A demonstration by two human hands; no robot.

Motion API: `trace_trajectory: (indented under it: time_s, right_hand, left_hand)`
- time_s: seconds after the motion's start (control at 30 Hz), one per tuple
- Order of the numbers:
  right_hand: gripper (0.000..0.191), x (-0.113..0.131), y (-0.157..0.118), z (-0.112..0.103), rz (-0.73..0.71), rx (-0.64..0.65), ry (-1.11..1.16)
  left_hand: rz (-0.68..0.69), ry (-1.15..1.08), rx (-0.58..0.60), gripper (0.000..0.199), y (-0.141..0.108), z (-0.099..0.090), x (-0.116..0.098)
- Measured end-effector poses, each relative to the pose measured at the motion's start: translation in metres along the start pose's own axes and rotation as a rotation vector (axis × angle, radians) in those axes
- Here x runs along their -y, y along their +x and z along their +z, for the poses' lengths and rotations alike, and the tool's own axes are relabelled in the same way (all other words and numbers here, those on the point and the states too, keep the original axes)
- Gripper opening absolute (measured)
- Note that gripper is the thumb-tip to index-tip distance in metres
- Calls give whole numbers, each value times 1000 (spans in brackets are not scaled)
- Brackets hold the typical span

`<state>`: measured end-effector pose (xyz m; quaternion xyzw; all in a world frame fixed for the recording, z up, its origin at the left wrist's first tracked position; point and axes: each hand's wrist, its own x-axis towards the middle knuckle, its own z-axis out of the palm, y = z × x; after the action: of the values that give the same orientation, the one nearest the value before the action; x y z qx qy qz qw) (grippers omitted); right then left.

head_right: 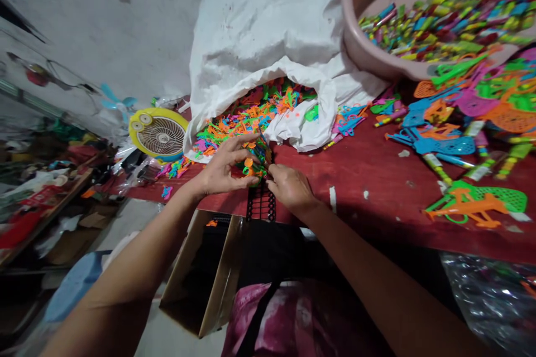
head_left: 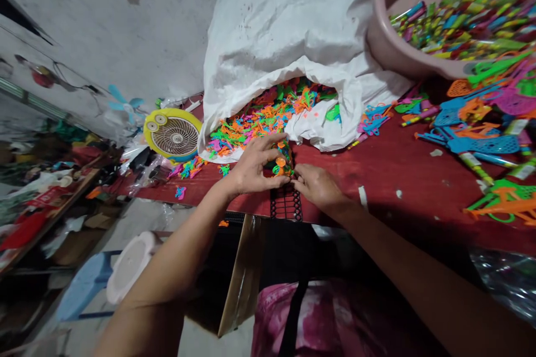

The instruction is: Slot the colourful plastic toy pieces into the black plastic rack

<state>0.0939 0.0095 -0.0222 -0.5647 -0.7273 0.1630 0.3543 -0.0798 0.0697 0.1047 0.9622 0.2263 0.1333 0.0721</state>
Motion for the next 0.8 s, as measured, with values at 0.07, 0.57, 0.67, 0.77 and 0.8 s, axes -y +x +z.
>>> trace_trajectory:
  time_s: [0.07, 0.57, 0.67, 0.77, 0.8]
  right_hand:
    - [6, -1, 0, 1, 1, -11, 18]
    - [19, -8, -2, 3, 38, -97, 172]
    - [22, -12, 0, -3, 196, -124, 348]
    - [30, -7, 1, -9, 329, -168, 542]
    - [33, -4, 0, -11, 353, -176, 578]
  left_hand:
    - [-9, -76, -43, 40, -1, -5, 0]
    - [-621, -199, -626, 27, -107, 121, -58]
    - [-582, -146, -487, 39, -109, 135, -61]
    - [-582, -103, -453, 42, -108, 137, -61]
    - [-580, -101, -449, 43, -108, 137, -60]
